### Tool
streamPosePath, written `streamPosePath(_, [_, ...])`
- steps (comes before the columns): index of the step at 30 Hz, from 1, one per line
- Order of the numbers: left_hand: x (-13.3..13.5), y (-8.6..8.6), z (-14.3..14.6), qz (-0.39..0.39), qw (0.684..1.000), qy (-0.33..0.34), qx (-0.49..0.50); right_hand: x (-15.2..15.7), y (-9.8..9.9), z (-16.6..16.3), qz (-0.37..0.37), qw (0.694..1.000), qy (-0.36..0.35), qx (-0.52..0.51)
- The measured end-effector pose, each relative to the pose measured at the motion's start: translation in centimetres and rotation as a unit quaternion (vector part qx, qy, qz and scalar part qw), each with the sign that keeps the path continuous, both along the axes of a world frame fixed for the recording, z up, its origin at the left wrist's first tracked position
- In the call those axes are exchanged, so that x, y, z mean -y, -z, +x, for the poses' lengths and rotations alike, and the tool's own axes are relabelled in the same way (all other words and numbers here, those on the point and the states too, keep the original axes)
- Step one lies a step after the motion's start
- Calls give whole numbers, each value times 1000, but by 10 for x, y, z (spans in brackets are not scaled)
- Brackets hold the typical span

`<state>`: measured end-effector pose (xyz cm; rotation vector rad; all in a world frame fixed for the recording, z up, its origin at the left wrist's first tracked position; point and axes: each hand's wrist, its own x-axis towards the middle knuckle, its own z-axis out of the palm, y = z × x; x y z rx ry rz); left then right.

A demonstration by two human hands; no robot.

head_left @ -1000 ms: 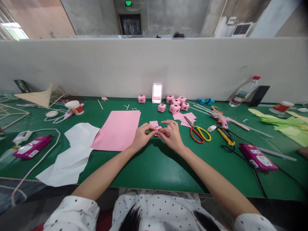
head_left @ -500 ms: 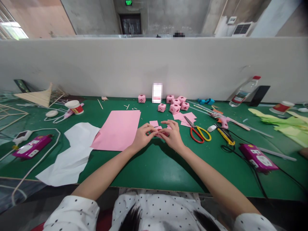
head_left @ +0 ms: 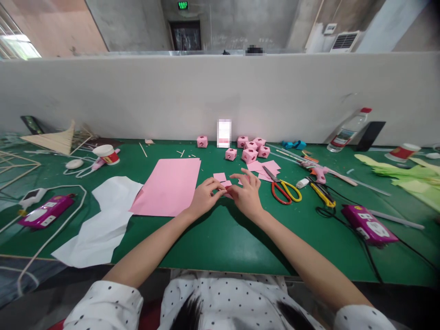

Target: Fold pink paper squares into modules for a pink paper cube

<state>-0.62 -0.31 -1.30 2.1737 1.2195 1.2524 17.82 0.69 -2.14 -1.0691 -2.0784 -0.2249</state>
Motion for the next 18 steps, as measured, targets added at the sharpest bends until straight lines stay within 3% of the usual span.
streamPosePath(5, [-5,5,-4,25,999,-14,-35,-4,0,3,-14,1000,-3,-25])
streamPosePath(8, [-7,7,-7,36,998,-27,-47,-7,1,3,-78,994,-50,-67])
streamPosePath(13, [-5,7,-7,54,997,-21,-58,-10,3,3,-202,958,-103,-178])
streamPosePath(18, [-5,8,-7,57,995,-5,-80,-8,2,2,-224,949,-144,-171])
